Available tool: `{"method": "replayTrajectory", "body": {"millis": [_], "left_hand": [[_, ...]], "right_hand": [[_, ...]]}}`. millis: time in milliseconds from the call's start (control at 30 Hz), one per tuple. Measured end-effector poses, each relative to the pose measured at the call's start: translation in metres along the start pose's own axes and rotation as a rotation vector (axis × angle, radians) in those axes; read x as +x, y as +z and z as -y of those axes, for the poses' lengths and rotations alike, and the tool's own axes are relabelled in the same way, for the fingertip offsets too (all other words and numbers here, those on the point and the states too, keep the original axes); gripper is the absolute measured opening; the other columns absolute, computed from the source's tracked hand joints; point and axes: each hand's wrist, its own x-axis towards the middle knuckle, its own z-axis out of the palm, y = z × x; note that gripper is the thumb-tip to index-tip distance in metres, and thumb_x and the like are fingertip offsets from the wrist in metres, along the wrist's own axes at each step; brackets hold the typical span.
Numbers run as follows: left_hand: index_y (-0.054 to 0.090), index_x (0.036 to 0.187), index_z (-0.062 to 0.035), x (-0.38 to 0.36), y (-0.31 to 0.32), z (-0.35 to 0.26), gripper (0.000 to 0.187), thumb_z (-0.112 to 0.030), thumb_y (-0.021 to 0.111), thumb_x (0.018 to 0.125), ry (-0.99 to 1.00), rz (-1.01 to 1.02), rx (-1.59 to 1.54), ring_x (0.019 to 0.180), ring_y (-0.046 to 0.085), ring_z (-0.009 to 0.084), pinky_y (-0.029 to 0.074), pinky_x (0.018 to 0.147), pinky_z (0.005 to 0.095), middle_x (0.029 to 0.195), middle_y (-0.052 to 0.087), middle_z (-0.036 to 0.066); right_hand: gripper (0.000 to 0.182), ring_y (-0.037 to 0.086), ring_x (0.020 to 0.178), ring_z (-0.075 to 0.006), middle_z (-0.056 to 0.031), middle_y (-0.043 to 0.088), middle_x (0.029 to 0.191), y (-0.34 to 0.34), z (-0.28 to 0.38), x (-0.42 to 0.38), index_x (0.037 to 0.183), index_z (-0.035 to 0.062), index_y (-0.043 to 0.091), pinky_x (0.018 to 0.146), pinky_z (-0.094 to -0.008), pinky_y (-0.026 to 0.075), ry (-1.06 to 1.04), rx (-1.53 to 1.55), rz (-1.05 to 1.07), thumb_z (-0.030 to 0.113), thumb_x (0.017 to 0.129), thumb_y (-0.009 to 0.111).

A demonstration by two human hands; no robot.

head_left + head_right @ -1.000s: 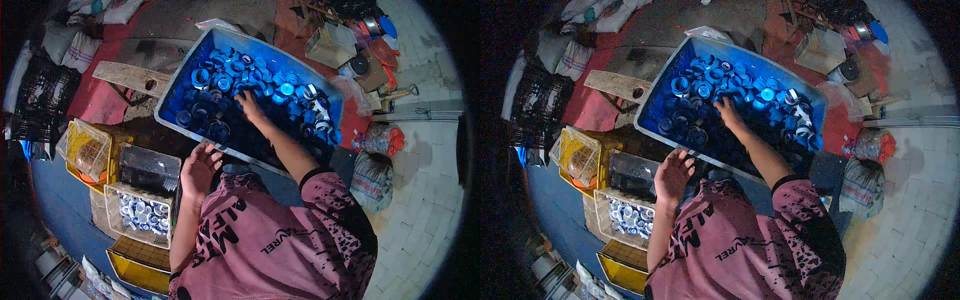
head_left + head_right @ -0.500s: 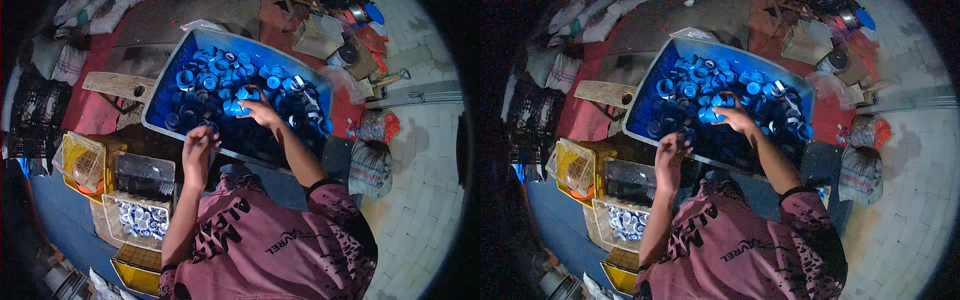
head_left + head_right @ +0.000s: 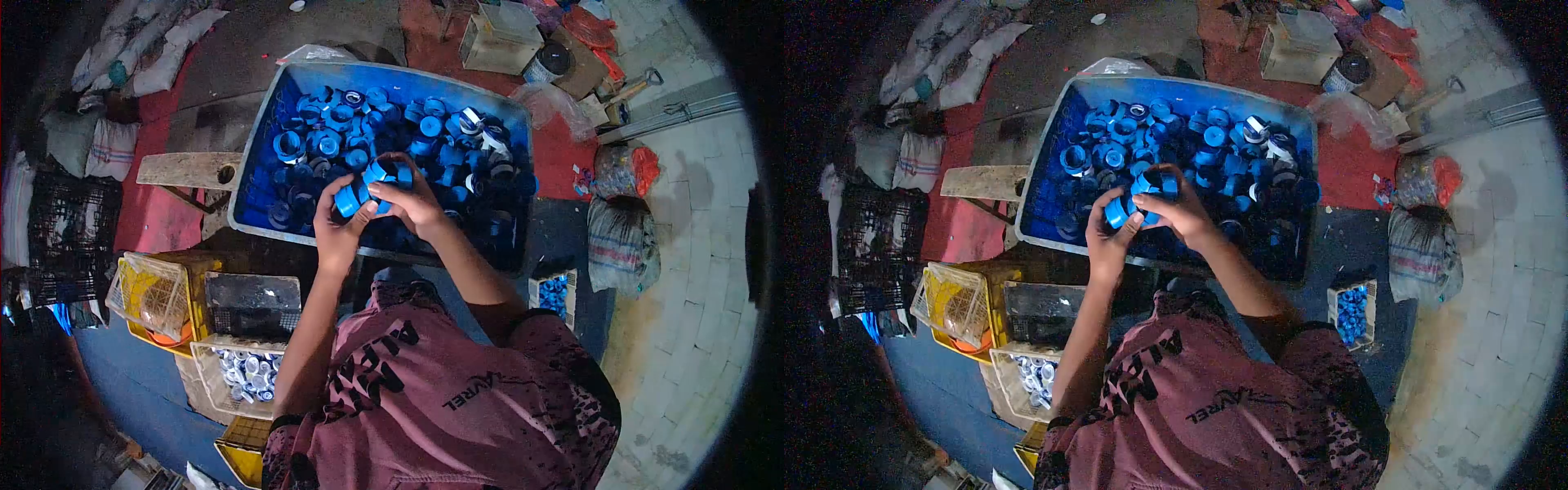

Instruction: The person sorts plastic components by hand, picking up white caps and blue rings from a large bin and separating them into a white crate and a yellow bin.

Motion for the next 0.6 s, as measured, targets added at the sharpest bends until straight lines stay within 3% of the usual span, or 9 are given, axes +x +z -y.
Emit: {"method": "replayTrajectory", "body": {"millis": [133, 300, 433, 467, 600], "left_hand": [[0.048, 0.138, -0.0059, -0.008, 0.009, -0.007, 0.062, -0.002, 0.08, 0.085, -0.056, -0.163, -0.272, 0.113, 0.058, 0.0165, 0.048, 0.098, 0.0305, 0.127, 0.058, 0.007], [0.043, 0.142, -0.0071, -0.017, 0.0, -0.015, 0.071, -0.002, 0.082, 0.082, 0.061, -0.212, -0.135, 0.118, 0.055, 0.0187, 0.045, 0.103, 0.0327, 0.132, 0.053, 0.008], [0.045, 0.14, -0.0042, -0.03, -0.013, -0.031, 0.073, -0.011, 0.085, 0.08, 0.157, -0.273, -0.004, 0.12, 0.055, 0.0209, 0.042, 0.107, 0.0346, 0.132, 0.055, 0.01], [0.045, 0.14, -0.004, -0.033, -0.015, -0.036, 0.073, -0.011, 0.086, 0.08, 0.168, -0.299, 0.009, 0.12, 0.055, 0.0207, 0.042, 0.107, 0.0346, 0.132, 0.055, 0.01], [0.045, 0.14, -0.0042, -0.052, -0.041, -0.04, 0.079, -0.012, 0.09, 0.075, 0.235, -0.423, 0.063, 0.118, 0.056, 0.0193, 0.045, 0.103, 0.0339, 0.131, 0.054, 0.009]], "right_hand": [[0.056, 0.064, 0.103, -0.0213, -0.0061, 0.06, 0.114, 0.021, -0.013, -0.005, 0.129, 0.0139, 0.048, 0.076, -0.0403, 0.061, -0.033, 0.13, -0.061, 0.013, 0.083, 0.081], [0.056, 0.059, 0.109, -0.0218, -0.006, 0.058, 0.112, 0.039, -0.031, -0.005, 0.132, 0.0174, 0.043, 0.085, -0.0417, 0.056, -0.074, 0.26, 0.002, 0.013, 0.088, 0.077], [0.048, 0.058, 0.117, -0.025, -0.0113, 0.06, 0.125, 0.058, -0.028, -0.01, 0.132, 0.0169, 0.043, 0.094, -0.0466, 0.052, 0.005, 0.314, 0.149, 0.015, 0.093, 0.07], [0.043, 0.058, 0.119, -0.0254, -0.0137, 0.061, 0.128, 0.062, -0.033, -0.008, 0.13, 0.0148, 0.046, 0.1, -0.0464, 0.047, -0.003, 0.305, 0.184, 0.015, 0.093, 0.068], [0.044, 0.058, 0.118, -0.0252, -0.0132, 0.064, 0.123, 0.095, -0.043, -0.013, 0.129, 0.0147, 0.048, 0.101, -0.0442, 0.046, 0.053, 0.265, 0.232, 0.011, 0.089, 0.067]]}}
